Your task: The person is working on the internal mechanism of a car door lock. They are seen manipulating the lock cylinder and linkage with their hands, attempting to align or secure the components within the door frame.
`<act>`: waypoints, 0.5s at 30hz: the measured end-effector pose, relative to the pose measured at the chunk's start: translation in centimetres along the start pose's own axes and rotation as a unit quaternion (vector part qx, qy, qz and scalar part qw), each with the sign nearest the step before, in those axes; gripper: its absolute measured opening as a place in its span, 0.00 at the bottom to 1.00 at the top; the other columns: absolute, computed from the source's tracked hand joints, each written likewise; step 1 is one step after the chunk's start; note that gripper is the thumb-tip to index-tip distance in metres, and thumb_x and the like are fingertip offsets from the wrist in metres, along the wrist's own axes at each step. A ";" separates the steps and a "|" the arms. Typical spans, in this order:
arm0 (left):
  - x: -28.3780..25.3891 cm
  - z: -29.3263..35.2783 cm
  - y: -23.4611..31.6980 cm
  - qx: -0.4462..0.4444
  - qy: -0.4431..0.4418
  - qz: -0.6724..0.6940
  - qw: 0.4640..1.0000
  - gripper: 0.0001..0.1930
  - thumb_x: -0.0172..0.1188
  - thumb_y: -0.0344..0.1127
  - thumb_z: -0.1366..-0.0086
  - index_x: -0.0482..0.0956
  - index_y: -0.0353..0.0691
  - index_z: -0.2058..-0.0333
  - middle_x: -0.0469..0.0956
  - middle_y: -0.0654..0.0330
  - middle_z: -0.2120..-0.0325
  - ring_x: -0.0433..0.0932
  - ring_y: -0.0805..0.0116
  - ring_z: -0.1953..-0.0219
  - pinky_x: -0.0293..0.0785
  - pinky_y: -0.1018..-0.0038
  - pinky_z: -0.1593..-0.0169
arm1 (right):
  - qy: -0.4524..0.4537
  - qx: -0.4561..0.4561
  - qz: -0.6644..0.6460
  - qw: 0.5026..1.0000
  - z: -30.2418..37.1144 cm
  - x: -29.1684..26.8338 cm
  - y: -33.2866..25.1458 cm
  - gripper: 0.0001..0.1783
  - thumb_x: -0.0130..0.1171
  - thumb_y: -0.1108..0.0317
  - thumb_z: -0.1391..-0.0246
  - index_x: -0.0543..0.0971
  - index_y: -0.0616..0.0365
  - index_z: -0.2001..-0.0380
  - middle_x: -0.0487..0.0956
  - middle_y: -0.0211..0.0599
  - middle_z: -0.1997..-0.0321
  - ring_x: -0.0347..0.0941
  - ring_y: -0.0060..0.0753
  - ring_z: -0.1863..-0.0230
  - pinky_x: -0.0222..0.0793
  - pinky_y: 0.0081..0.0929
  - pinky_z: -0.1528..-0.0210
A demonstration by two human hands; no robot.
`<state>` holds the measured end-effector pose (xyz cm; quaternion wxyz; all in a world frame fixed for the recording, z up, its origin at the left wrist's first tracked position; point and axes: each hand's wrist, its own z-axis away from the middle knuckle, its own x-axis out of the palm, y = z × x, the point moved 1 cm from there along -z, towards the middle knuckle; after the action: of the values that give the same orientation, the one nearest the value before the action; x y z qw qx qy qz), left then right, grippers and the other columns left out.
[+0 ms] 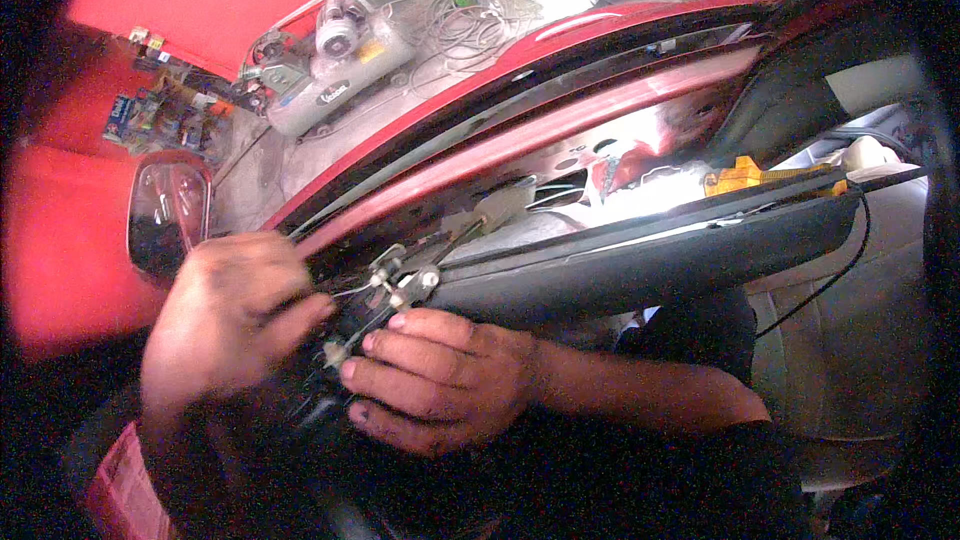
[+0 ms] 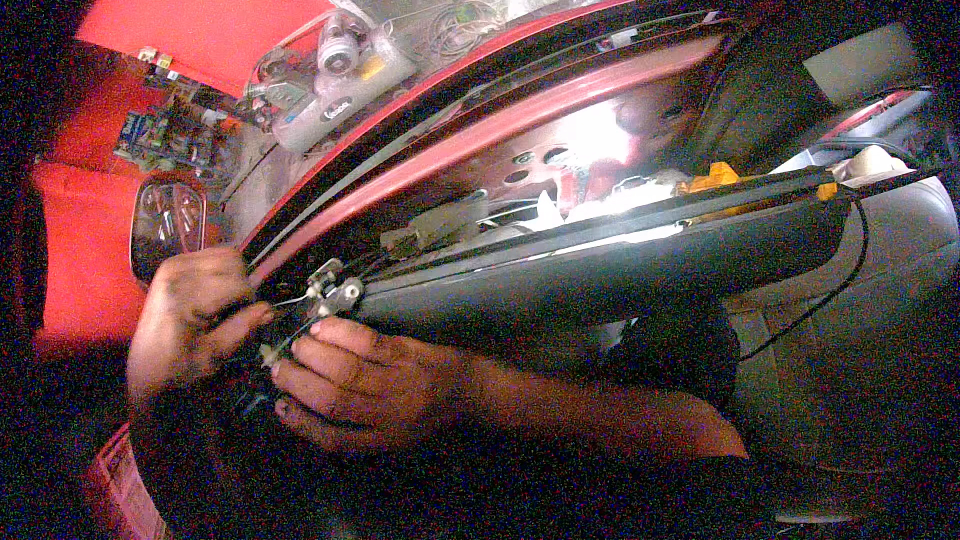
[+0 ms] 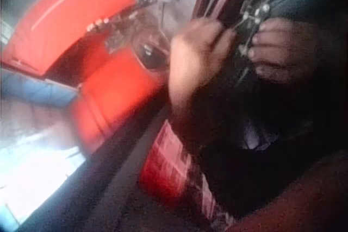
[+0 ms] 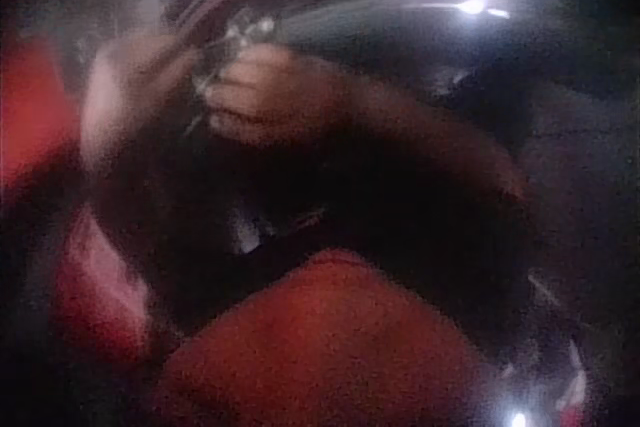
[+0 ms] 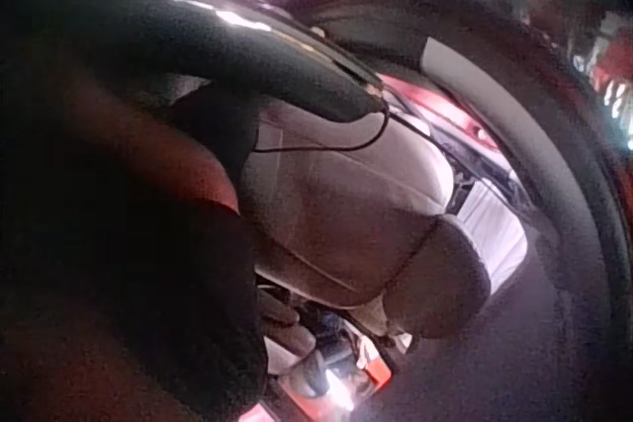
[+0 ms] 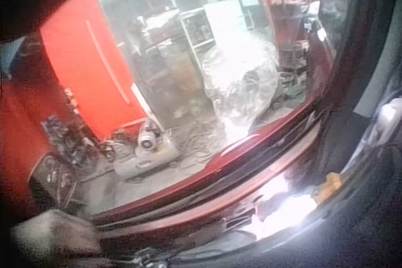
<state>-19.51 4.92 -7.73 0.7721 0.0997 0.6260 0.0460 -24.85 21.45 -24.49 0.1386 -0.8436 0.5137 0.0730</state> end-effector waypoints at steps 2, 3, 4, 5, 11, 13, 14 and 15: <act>-0.6 0.7 0.2 -0.029 0.001 -0.008 1.000 0.11 0.70 0.28 0.51 0.73 0.35 0.81 0.72 0.52 0.81 0.75 0.48 0.75 0.71 0.58 0.70 | 0.012 -0.002 -0.004 1.000 -0.2 0.5 -0.3 0.17 0.58 0.63 0.41 0.75 0.50 0.49 0.78 0.39 0.43 0.75 0.39 0.45 0.72 0.40 0.41; -0.1 0.2 0.0 -0.017 0.003 0.002 1.000 0.11 0.70 0.28 0.51 0.73 0.35 0.81 0.72 0.52 0.81 0.75 0.48 0.75 0.71 0.58 0.70 | 0.018 -0.002 -0.003 1.000 -0.2 0.7 -0.3 0.17 0.57 0.63 0.41 0.75 0.50 0.49 0.78 0.39 0.43 0.75 0.39 0.46 0.72 0.41 0.41; 0.6 -0.1 0.0 -0.012 0.006 0.012 1.000 0.11 0.70 0.28 0.51 0.73 0.35 0.81 0.72 0.53 0.81 0.75 0.48 0.75 0.71 0.58 0.70 | 0.025 -0.004 -0.009 1.000 -0.3 0.8 -0.5 0.16 0.57 0.63 0.40 0.75 0.51 0.49 0.79 0.39 0.44 0.75 0.39 0.46 0.72 0.41 0.41; 1.1 -0.4 0.1 -0.006 0.009 0.022 1.000 0.11 0.70 0.28 0.52 0.73 0.35 0.81 0.72 0.53 0.81 0.75 0.48 0.75 0.71 0.58 0.70 | 0.031 -0.006 -0.013 0.999 -0.4 0.8 -0.5 0.16 0.56 0.63 0.40 0.75 0.51 0.50 0.79 0.39 0.44 0.75 0.39 0.46 0.72 0.41 0.41; -0.1 0.3 0.4 -0.002 -0.008 0.010 1.000 0.11 0.70 0.28 0.52 0.73 0.36 0.81 0.71 0.53 0.82 0.73 0.48 0.76 0.70 0.57 0.70 | 0.048 -0.006 -0.017 0.999 -0.6 0.9 -0.6 0.15 0.57 0.62 0.40 0.77 0.51 0.51 0.79 0.39 0.45 0.75 0.39 0.47 0.73 0.40 0.42; 0.3 0.1 0.2 -0.002 0.000 0.010 1.000 0.11 0.69 0.28 0.53 0.73 0.36 0.81 0.70 0.52 0.82 0.73 0.47 0.77 0.70 0.57 0.71 | 0.047 -0.004 -0.016 0.999 -0.6 0.8 -0.5 0.15 0.57 0.61 0.40 0.77 0.52 0.52 0.79 0.40 0.45 0.75 0.39 0.47 0.73 0.40 0.41; 1.3 -0.6 -0.2 0.004 0.016 0.013 1.000 0.11 0.69 0.28 0.53 0.73 0.37 0.81 0.70 0.53 0.82 0.73 0.47 0.77 0.69 0.57 0.71 | 0.043 -0.002 -0.011 0.999 -0.3 0.7 -0.3 0.15 0.57 0.61 0.40 0.77 0.52 0.52 0.79 0.40 0.45 0.75 0.39 0.47 0.73 0.40 0.41; 2.1 -1.3 -0.5 0.009 0.032 0.017 0.999 0.11 0.69 0.28 0.53 0.73 0.37 0.81 0.70 0.53 0.82 0.72 0.47 0.77 0.69 0.57 0.71 | 0.039 0.001 -0.006 0.999 0.1 0.6 -0.1 0.15 0.57 0.61 0.41 0.77 0.52 0.52 0.79 0.40 0.45 0.75 0.39 0.47 0.73 0.40 0.41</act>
<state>-20.40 4.96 -10.09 0.7497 0.1153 0.6492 0.0568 -24.52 20.99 -24.69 0.1200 -0.8485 0.5139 0.0387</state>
